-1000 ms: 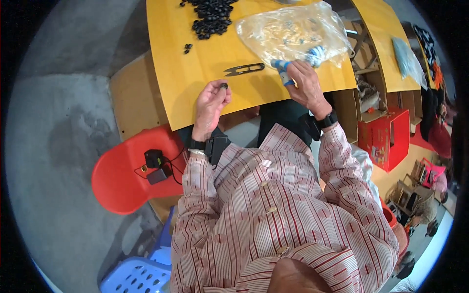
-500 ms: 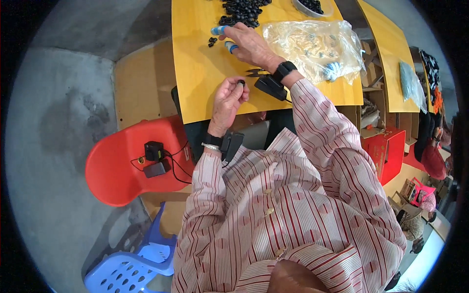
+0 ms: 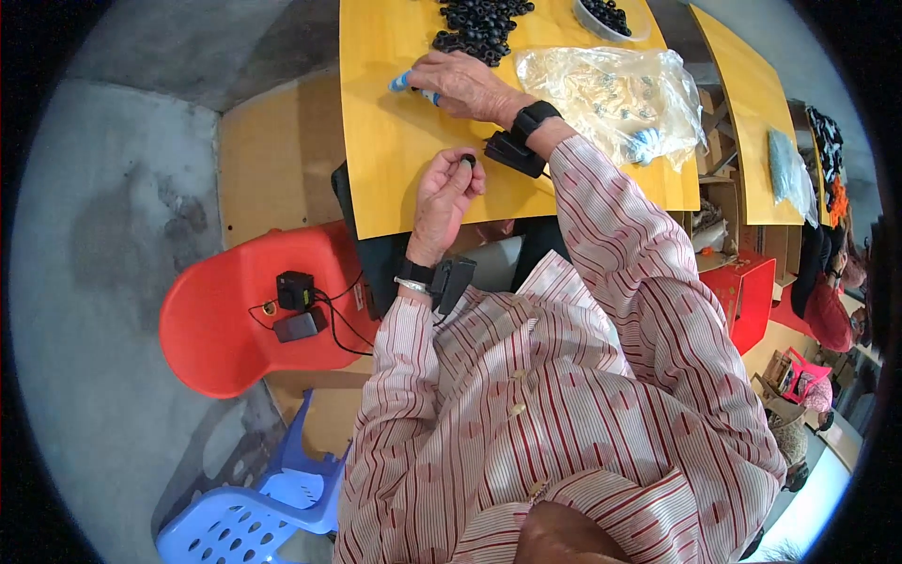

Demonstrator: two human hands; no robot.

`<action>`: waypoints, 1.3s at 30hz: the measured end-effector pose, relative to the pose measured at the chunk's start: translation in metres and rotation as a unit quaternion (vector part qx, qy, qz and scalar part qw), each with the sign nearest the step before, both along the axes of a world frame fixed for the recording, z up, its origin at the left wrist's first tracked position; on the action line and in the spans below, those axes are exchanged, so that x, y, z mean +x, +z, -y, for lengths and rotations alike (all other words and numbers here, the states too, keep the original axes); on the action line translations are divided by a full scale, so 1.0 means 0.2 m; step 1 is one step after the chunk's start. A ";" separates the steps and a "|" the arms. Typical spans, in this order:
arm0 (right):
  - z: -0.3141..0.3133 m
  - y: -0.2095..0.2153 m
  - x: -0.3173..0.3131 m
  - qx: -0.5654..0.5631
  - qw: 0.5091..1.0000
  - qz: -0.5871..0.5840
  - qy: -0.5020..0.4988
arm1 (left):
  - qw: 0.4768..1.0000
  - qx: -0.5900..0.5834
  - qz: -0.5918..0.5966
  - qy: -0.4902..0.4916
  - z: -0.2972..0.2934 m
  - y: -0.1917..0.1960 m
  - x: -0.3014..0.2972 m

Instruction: The person picks up small black plastic components from the table one at a time and fits pieces into them by hand.

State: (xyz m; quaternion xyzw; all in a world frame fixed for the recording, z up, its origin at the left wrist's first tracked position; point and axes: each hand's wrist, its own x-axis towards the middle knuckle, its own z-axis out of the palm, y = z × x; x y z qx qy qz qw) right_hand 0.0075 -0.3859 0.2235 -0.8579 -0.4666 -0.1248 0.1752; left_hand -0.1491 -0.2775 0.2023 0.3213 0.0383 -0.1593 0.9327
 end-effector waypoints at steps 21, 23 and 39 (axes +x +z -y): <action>0.33 0.03 -0.20 0.081 0.965 -0.219 -0.118 | 1.000 0.017 0.005 0.001 -0.01 -0.02 0.01; 0.33 0.04 -0.20 0.106 0.946 -0.275 -0.135 | 1.000 0.018 -0.004 0.003 -0.01 -0.01 0.00; 0.36 0.18 -0.55 0.490 0.669 -0.556 -0.052 | 0.996 0.061 -0.014 0.066 0.06 0.18 -0.02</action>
